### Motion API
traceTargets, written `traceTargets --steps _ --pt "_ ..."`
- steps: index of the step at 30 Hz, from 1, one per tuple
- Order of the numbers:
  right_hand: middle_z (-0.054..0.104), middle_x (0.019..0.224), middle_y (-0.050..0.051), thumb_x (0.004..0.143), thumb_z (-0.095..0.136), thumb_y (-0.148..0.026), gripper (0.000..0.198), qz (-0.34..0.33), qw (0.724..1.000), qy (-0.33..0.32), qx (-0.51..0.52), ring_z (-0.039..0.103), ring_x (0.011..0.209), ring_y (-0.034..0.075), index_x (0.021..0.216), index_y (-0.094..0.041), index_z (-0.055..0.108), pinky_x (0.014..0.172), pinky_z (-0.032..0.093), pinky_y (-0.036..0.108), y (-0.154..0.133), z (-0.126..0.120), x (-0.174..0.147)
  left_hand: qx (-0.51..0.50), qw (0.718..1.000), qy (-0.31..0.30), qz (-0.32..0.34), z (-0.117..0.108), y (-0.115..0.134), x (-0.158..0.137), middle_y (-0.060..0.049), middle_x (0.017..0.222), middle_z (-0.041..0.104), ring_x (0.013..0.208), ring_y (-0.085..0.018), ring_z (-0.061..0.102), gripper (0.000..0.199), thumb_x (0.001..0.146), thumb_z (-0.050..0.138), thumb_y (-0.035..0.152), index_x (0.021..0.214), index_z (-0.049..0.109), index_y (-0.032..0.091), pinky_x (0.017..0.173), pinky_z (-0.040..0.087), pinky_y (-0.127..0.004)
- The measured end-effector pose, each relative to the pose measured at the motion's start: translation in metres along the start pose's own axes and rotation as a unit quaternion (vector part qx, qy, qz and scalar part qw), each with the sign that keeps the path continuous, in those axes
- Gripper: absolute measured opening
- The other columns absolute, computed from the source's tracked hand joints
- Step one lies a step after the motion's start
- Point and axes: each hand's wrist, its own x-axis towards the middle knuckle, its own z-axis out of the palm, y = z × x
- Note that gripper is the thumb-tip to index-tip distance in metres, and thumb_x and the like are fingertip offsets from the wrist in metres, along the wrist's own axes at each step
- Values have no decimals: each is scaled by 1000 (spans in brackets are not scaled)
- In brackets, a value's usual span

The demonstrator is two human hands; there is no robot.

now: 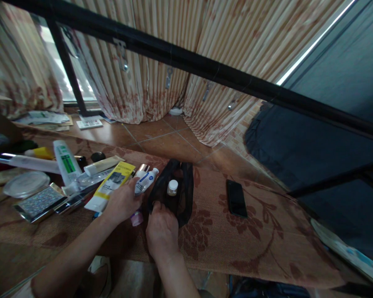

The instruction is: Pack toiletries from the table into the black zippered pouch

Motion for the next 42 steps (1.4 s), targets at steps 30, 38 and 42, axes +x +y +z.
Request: traceTargets --steps 30,38,42 --pt "68 93 10 91 41 -16 22 8 1000 -11 -11 66 86 18 104 -14 59 70 44 25 -1 0 1 -19 1000 13 -14 -2 1 -1 -9 110 64 98 -25 63 50 79 54 27 127 44 17 78 47 -32" --pt "68 92 10 92 39 -17 23 8 1000 -11 -18 66 85 18 104 -14 58 69 44 25 -1 0 1 -10 999 -3 -33 -7 3 -2 -9 107 66 97 -24 63 42 85 48 31 125 47 19 77 47 -32" --pt "68 91 9 92 39 -17 23 7 1000 -8 -16 66 83 19 106 -15 57 68 44 27 -1 1 1 -24 998 39 -44 -6 2 -2 -7 98 69 89 -24 65 39 86 46 35 122 50 20 73 48 -32"
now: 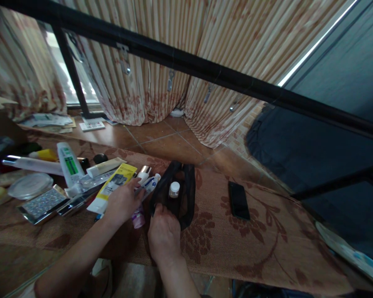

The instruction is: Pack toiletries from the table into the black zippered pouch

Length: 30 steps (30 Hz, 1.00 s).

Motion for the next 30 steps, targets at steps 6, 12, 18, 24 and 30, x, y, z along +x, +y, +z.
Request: traceTargets --steps 6,12,18,24,30 --pt "69 90 9 91 41 -16 22 -1 1000 8 7 66 83 20 104 -15 59 68 43 26 -1 0 0 -1 990 142 23 -11 -10 8 -10 113 62 107 -25 55 41 86 46 34 121 50 13 93 41 -34" --pt "69 91 9 90 40 -14 22 3 1000 1 9 66 84 19 103 -16 59 68 43 25 -1 1 1 102 988 109 -30 -21 -27 10 -16 122 54 110 -34 49 56 78 55 34 127 44 8 91 41 -42" --pt "69 89 8 90 41 -15 23 3 1000 5 5 66 83 20 104 -16 59 67 43 26 -1 3 2 122 990 63 -41 -21 -33 10 -17 110 59 100 -35 54 54 78 51 30 127 44 8 80 46 -43" --pt "69 91 8 91 39 -15 24 0 1000 8 5 66 84 20 105 -16 59 69 44 27 -2 4 1 40 991 120 -45 -24 -40 17 -16 113 59 103 -30 56 50 78 51 30 124 47 10 88 45 -40" --pt "69 91 9 90 40 -14 23 -2 1000 7 1 66 84 20 105 -16 59 69 43 27 -1 4 2 -122 981 130 -71 -32 -36 20 -9 114 62 100 -24 59 47 77 56 33 120 52 16 90 45 -35"
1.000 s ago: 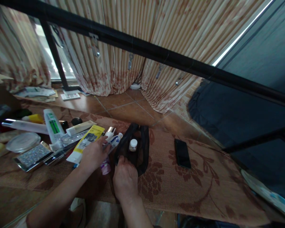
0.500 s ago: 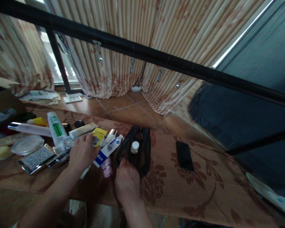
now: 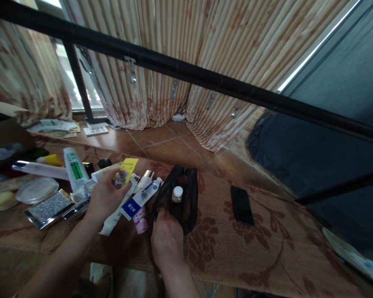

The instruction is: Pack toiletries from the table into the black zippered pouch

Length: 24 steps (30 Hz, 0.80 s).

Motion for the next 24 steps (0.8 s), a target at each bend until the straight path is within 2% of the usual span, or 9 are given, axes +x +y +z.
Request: traceTargets --steps 3,7,14,19,24 --pt "68 90 8 90 40 -14 23 0 1000 5 0 66 83 20 105 -16 59 68 43 26 0 0 -1 -73 997 -17 -16 0 2 0 -7 112 63 94 -22 61 47 75 59 34 118 54 17 87 47 -34" --pt "69 89 9 91 40 -15 24 1 1000 4 -5 65 80 20 106 -15 59 66 42 27 1 3 -1 -177 984 -28 -23 6 -2 2 -8 111 64 95 -23 62 51 71 64 38 116 57 16 86 47 -34" --pt "69 90 9 91 40 -15 25 3 1000 2 -4 65 81 21 107 -15 58 66 42 27 2 6 0 -355 932 -64 -27 15 -3 2 -7 102 66 88 -21 62 54 62 72 40 109 59 16 81 47 -34" --pt "69 90 9 89 41 -11 25 3 1000 -1 10 65 81 19 106 -15 59 67 41 26 1 3 0 -332 939 -65 -57 11 5 -1 -4 88 65 75 -18 59 45 59 73 40 94 60 15 71 45 -30" --pt "69 90 10 88 41 -10 26 0 1000 2 3 65 82 20 106 -13 60 68 42 26 1 3 -1 -328 942 -63 -44 14 3 -2 1 74 60 60 -13 52 39 58 73 38 86 58 17 60 40 -25"
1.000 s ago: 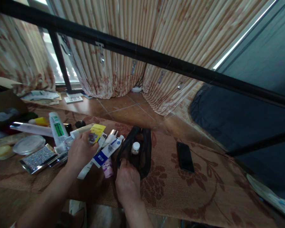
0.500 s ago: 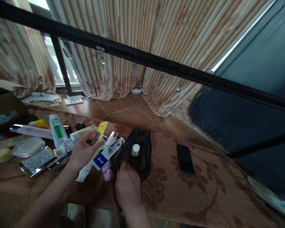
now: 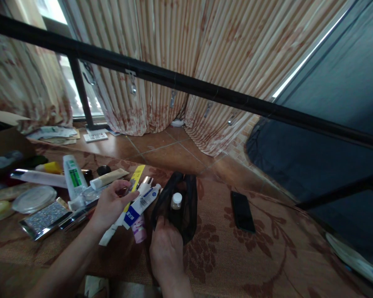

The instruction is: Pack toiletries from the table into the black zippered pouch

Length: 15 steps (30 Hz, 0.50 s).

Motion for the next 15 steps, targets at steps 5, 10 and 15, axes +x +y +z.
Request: traceTargets --steps 5,10,15 --pt "69 89 9 88 41 -9 28 0 1000 -2 -2 66 80 20 108 -14 60 67 43 27 0 0 0 -26 999 -29 -33 2 2 -3 7 55 51 48 -11 46 35 59 73 39 79 55 18 48 34 -21" --pt "69 91 10 88 41 -9 28 -4 1000 -1 3 66 80 20 108 -13 59 66 43 27 1 1 0 -68 995 -51 -47 5 5 -6 6 55 52 47 -10 46 33 58 74 39 72 51 19 46 35 -20" --pt "69 89 10 88 40 -10 29 -5 1000 1 -7 66 79 20 109 -13 60 66 43 27 1 1 0 -70 996 -56 -26 7 -2 -4 6 57 53 50 -10 48 31 60 73 38 69 51 18 47 35 -19"
